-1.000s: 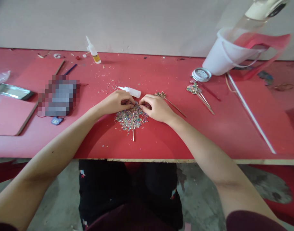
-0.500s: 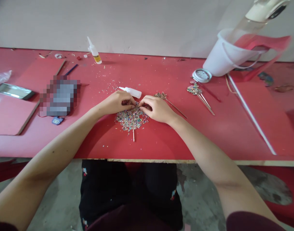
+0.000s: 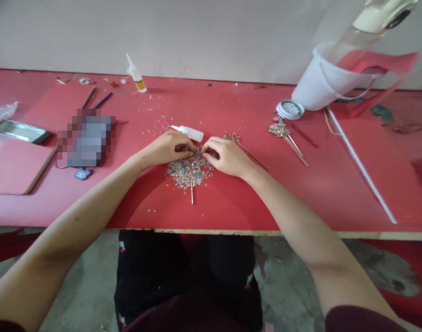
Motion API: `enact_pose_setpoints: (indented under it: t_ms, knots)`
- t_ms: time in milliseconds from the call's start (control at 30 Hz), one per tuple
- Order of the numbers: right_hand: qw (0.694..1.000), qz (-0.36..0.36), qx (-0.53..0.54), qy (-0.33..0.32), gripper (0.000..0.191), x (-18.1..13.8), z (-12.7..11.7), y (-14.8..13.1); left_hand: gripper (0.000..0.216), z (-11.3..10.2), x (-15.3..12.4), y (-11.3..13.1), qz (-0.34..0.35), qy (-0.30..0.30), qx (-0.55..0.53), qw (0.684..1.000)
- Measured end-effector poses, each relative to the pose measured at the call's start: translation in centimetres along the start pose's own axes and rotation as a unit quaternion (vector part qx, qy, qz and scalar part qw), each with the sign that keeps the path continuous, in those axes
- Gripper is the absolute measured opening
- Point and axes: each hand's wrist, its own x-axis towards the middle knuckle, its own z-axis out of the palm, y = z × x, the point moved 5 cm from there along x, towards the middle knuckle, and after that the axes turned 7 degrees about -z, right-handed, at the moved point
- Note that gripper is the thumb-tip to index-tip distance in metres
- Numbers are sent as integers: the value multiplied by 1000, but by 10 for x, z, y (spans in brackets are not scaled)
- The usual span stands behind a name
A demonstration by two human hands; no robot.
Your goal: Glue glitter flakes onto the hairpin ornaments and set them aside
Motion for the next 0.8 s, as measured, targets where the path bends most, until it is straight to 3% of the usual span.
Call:
enact_pose_setpoints:
  t_ms: [800]
  knots:
    - [1000,-8,-5,0,9,0,0,-1,11,0,1,-1,6,5,4,1000]
